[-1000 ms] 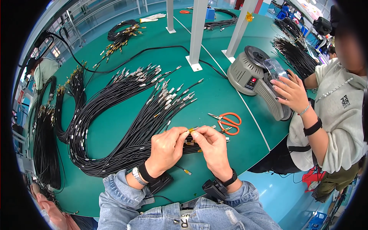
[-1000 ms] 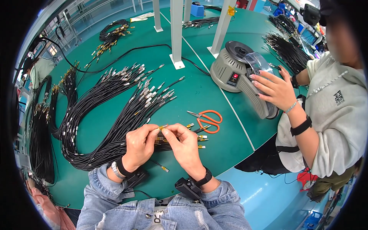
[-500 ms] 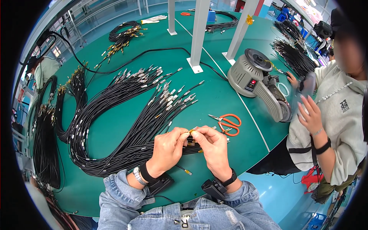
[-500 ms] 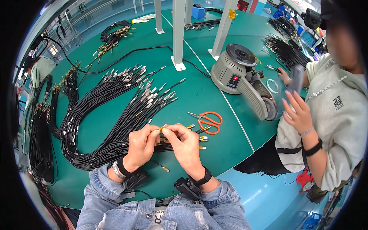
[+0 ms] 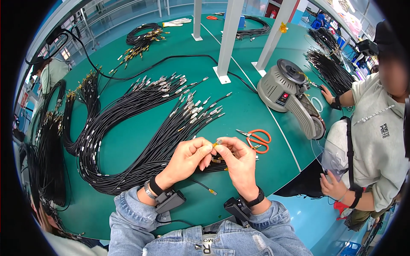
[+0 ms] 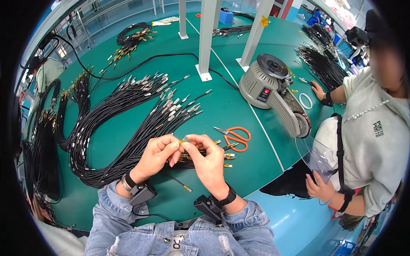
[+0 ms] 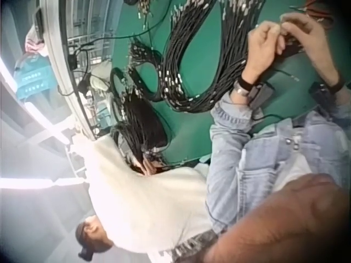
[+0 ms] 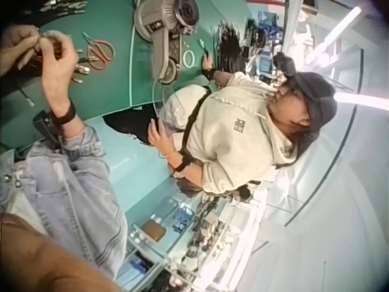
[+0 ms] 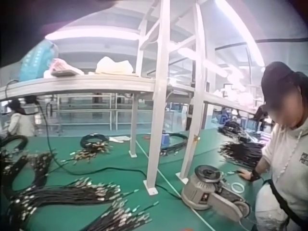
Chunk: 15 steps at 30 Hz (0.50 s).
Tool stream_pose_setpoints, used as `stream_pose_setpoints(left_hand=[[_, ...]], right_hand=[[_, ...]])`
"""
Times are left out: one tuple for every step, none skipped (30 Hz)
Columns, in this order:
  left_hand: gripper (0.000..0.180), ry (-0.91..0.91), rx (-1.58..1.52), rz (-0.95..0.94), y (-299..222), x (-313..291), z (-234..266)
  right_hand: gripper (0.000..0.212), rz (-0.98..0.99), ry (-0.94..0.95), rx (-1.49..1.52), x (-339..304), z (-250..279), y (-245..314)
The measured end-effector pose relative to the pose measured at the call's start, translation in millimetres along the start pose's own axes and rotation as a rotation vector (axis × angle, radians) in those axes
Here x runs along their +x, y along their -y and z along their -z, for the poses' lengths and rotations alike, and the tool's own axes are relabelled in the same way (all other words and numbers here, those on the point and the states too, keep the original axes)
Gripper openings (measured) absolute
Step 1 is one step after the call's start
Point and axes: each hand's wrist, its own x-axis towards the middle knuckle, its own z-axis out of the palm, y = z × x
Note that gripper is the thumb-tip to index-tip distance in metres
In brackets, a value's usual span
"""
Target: The person loads a roll of tape into a dispenser and then repeatedly picks up cables to apply yellow tape to the connectors. After taping each connector, the person sets the cable aside and gathers them together.
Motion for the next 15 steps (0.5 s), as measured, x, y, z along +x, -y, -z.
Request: stream_pose_setpoints(left_hand=[[0.024,0.019,-0.022,0.016,-2.0,-0.1,1.1],[0.025,0.039,-0.045,0.032,-3.2,0.2,2.6],[0.025,0.037,-0.046,0.03,-3.6,0.8,4.7],[0.025,0.076,-0.072,0.056,-3.6,1.6,7.4],[0.026,0.114,-0.096,0.083,-3.9,1.7,10.7],[0.027,0.152,-0.121,0.109,-4.1,2.0,14.1],[0.027,0.15,-0.122,0.107,-3.8,2.6,17.8],[0.027,0.203,-0.17,0.131,-2.9,3.5,22.0],[0.028,0.257,-0.218,0.154,-1.8,4.4,25.9],[0.028,0.307,-0.263,0.178,-1.6,5.1,28.8],[0.028,0.304,-0.264,0.176,-1.6,5.7,30.8],[0.028,0.337,-0.278,0.191,-1.6,6.3,32.6],[0.028,0.369,-0.293,0.205,-1.3,6.5,34.1],[0.028,0.402,-0.309,0.219,-0.4,6.2,35.3],[0.028,0.399,-0.31,0.217,1.1,6.0,37.0]], right_hand=[[0.017,-0.016,-0.003,-0.004,1.3,-0.3,1.4],[0.019,-0.032,-0.005,-0.008,2.6,-0.4,2.3],[0.019,-0.031,-0.003,-0.01,4.3,0.1,1.8],[0.021,-0.003,0.043,-0.002,6.3,1.2,0.0],[0.022,0.024,0.091,0.006,8.3,1.7,-1.7],[0.024,0.052,0.139,0.014,10.1,1.9,-2.0],[0.024,0.052,0.142,0.012,12.0,1.8,-0.9],[0.023,0.045,0.203,0.054,14.5,1.6,0.5],[0.021,0.037,0.264,0.094,16.9,1.5,1.9],[0.02,0.029,0.327,0.139,19.3,1.2,3.0],[0.02,0.029,0.331,0.138,21.7,1.5,2.7],[0.018,0.054,0.382,0.16,24.4,2.3,0.7],[0.016,0.078,0.433,0.182,26.9,3.1,-2.1],[0.014,0.102,0.484,0.205,28.4,3.4,-4.9],[0.014,0.101,0.487,0.204,29.4,3.0,-7.2]])
